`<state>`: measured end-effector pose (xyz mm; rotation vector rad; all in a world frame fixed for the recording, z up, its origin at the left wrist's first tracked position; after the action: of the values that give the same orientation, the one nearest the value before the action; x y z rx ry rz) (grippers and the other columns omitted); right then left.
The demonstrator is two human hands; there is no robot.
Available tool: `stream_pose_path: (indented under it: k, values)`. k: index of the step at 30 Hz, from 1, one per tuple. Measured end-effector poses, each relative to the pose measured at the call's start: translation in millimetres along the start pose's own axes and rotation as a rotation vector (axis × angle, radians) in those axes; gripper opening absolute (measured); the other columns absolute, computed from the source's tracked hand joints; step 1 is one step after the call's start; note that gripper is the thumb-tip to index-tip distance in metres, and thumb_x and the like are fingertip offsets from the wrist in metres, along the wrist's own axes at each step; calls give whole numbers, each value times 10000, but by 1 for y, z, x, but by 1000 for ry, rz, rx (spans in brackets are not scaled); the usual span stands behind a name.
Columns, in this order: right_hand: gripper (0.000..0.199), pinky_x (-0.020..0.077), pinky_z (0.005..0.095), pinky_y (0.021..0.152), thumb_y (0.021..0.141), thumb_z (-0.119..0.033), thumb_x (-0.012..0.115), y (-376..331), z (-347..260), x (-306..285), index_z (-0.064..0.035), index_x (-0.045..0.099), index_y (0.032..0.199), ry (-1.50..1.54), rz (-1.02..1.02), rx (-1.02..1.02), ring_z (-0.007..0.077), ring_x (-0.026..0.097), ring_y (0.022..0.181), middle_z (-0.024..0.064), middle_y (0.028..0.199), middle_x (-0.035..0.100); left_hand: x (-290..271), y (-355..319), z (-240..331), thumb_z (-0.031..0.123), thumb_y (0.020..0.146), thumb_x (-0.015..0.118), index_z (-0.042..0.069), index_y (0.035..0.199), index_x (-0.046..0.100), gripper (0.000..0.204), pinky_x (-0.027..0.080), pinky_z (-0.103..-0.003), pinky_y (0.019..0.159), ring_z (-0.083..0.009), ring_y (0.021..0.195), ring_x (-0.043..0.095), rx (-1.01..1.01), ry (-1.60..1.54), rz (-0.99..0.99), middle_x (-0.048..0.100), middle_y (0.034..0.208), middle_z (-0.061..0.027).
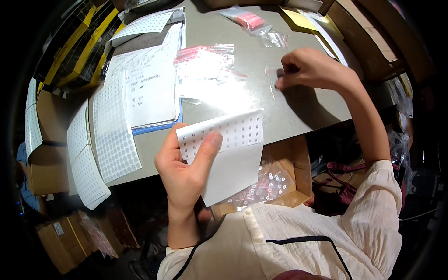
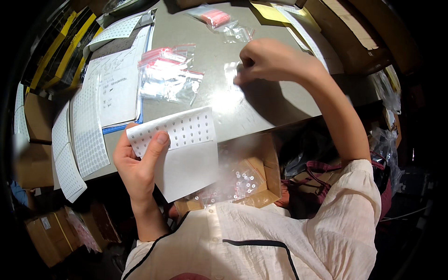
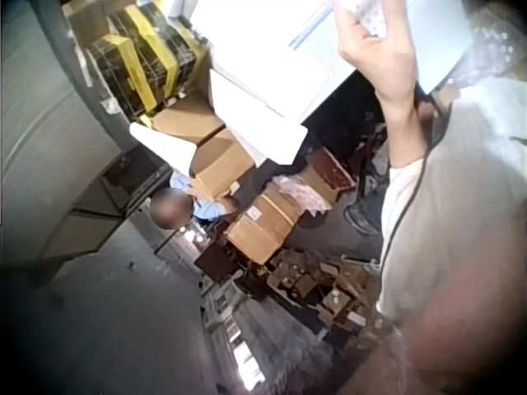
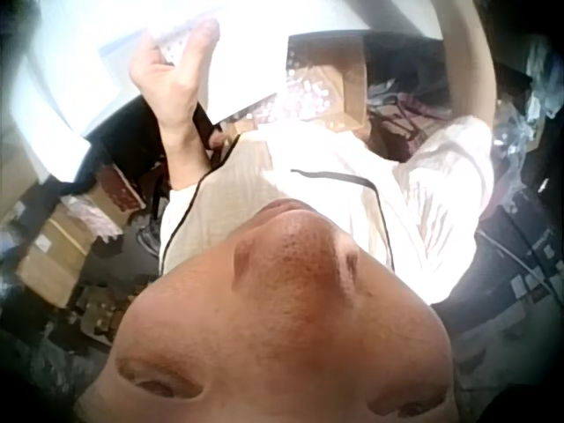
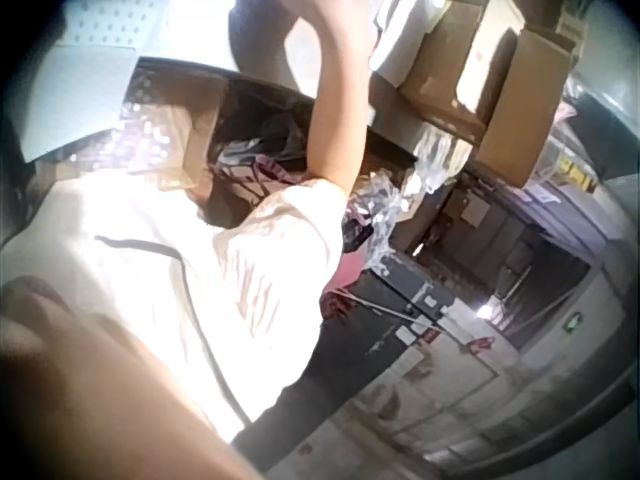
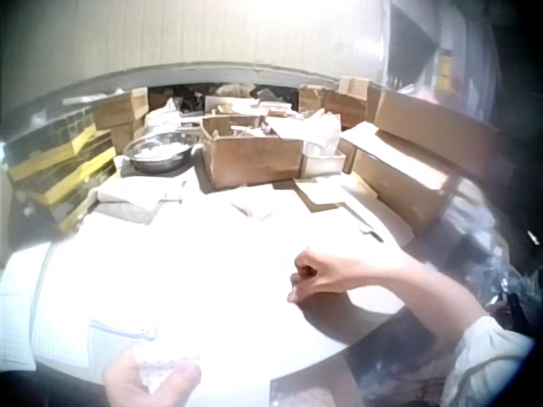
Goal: The person peels small circular stickers from sheets and places them into small plastic bags on a cluttered table. The person handles multiple sticker sheets and bags, organizing the items by hand.
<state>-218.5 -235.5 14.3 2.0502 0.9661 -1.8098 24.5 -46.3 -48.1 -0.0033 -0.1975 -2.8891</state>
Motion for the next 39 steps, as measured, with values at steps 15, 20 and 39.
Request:
stream_pose_path:
  k: [15,20,39]
  values:
    - [408,405,262,542,945,-349,701,15,34,2,-11,721,1173,356,196,-129,79,507,615,13,700,614,-1,-3,-1,85,918,749,2,935,616,158,451,-205,632,-44,713,569,32,-26,31,660,807,-13]
    - [219,391,205,566,901,-170,664,26,29,2,-54,631,1084,658,176,4,30,535,727,-26,857,618,-1,-1,-4,87,921,748,2,942,616,159,455,-204,636,-45,718,573,75,-75,54,663,816,-14]
    - [392,463,304,619,896,-372,777,44,38,-7,-27,611,981,111,270,-84,165,610,701,54,777,631,-3,-3,-1,59,916,744,-8,965,613,155,480,-217,681,-55,765,592,50,-41,33,679,844,-30]
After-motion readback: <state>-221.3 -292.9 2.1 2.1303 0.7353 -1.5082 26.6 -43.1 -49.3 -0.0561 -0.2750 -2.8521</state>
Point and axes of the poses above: each hand's wrist, its own y-axis towards the middle knuckle, its own x-axis out of the palm, z = x × y, the point moved 1 cm from there along y, towards the middle knuckle
